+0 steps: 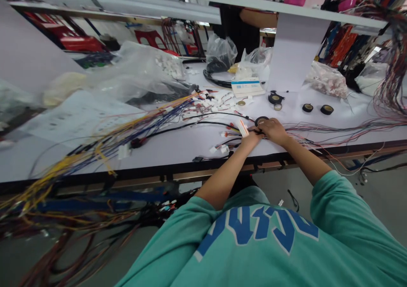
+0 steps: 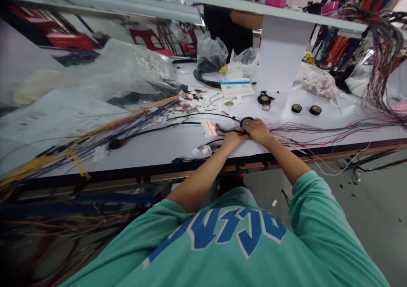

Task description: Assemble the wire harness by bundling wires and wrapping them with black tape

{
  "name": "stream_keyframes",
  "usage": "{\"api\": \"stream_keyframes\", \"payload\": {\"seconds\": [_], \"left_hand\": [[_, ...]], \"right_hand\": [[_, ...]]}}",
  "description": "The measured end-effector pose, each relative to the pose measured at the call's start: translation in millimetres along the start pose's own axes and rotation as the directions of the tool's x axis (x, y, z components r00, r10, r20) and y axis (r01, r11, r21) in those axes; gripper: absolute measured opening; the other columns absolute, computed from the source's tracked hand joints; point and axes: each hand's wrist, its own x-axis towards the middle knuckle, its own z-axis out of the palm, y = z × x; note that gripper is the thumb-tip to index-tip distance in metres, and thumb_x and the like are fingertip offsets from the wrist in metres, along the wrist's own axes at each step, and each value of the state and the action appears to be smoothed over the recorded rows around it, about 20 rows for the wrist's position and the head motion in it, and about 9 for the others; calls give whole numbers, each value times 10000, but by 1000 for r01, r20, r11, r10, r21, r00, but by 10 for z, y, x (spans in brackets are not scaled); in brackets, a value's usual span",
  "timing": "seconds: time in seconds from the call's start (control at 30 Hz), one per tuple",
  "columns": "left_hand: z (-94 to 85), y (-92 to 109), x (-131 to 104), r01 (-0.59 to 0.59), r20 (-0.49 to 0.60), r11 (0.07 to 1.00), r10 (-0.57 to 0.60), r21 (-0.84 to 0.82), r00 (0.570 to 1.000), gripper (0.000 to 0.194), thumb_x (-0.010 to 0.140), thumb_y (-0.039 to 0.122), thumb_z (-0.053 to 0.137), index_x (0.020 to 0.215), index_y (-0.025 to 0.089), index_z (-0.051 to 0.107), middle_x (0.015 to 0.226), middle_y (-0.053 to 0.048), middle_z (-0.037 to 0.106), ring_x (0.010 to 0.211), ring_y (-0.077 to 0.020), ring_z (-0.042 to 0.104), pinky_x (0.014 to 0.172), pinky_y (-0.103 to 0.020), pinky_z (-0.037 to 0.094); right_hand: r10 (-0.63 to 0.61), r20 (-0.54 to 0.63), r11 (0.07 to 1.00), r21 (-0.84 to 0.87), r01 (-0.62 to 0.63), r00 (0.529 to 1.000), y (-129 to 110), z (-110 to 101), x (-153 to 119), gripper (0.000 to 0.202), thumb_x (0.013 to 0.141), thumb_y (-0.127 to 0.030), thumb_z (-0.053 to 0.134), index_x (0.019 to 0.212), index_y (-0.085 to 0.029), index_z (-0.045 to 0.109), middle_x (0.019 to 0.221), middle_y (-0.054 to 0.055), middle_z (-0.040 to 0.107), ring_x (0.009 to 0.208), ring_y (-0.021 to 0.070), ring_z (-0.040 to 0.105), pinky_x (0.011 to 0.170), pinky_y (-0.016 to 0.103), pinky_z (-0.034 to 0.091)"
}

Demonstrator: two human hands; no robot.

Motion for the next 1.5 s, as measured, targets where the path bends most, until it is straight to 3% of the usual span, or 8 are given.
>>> {"api": "stream_keyframes", "payload": {"seconds": [0.3, 0.57, 0.73, 0.9, 1.17, 1.27, 1.4, 1.5], "left_hand": [[69, 121, -15, 126, -56, 961, -115, 245, 992, 301, 834, 299, 468, 1055, 167, 623, 1074, -118, 670, 1007, -230, 621, 783, -302, 481], [-43, 307, -35, -270, 119, 779, 247, 566, 962, 365, 842, 45, 331, 1080, 49, 607, 991, -213, 660, 974, -259, 630, 772, -343, 468], [-227, 401, 80, -612, 385, 505, 486, 609, 784, 322, 823, 31, 365, 935, 57, 666, 982, -205, 660, 990, -275, 599, 792, -369, 422], [-345, 429, 197, -738, 500, 363, 560, 568, 660, 278, 826, 75, 414, 831, 119, 688, 946, -152, 672, 1015, -238, 559, 835, -334, 378], [-334, 585, 428, -563, 531, 522, 227, 641, 816, 223, 709, 110, 534, 846, 147, 706, 856, -123, 687, 881, -238, 618, 729, -278, 409], [-349, 598, 546, -542, 549, 545, 169, 640, 819, 241, 667, 176, 592, 877, 154, 708, 856, -122, 689, 835, -247, 624, 714, -279, 422], [-406, 537, 689, -548, 592, 604, 150, 579, 792, 253, 618, 263, 653, 848, 173, 709, 802, -78, 692, 737, -204, 609, 694, -258, 424], [-434, 465, 785, -520, 605, 708, 165, 477, 779, 164, 577, 242, 660, 731, 203, 702, 672, -6, 670, 650, -148, 571, 669, -217, 411]], "right_hand": [[-18, 1, 999, 36, 18, 1000, 93, 13, 58, 280, 850, -174, 449, 1054, -147, 640, 1141, 135, 638, 1093, 232, 545, 877, 364, 349], [149, -127, 969, 215, -119, 981, 116, 82, 56, 292, 798, -160, 499, 1048, -197, 645, 1102, 87, 645, 1138, 219, 507, 996, 402, 301], [381, -137, 808, 530, -257, 914, 118, 225, 174, 236, 732, -106, 474, 854, -155, 671, 878, 85, 661, 905, 202, 581, 851, 328, 424], [426, -116, 628, 751, -201, 897, 121, 304, 208, 137, 710, -134, 477, 767, -137, 602, 822, 53, 651, 829, 174, 588, 776, 293, 467], [336, -89, 487, 869, -92, 938, 146, 253, 122, 262, 652, -97, 523, 883, -186, 609, 893, 14, 654, 898, 152, 578, 964, 322, 401], [375, -82, 602, 779, -175, 924, 176, 286, 121, 244, 661, -96, 472, 832, -181, 624, 914, 42, 654, 824, 155, 586, 921, 338, 434], [557, -161, 728, 566, -386, 815, 124, 294, -14, 289, 700, -118, 444, 928, -132, 621, 951, 108, 640, 794, 186, 579, 796, 355, 469], [427, -156, 854, 393, -341, 891, -29, 271, -155, 241, 772, -181, 462, 926, -139, 643, 930, 116, 655, 872, 218, 577, 813, 362, 446]]}}
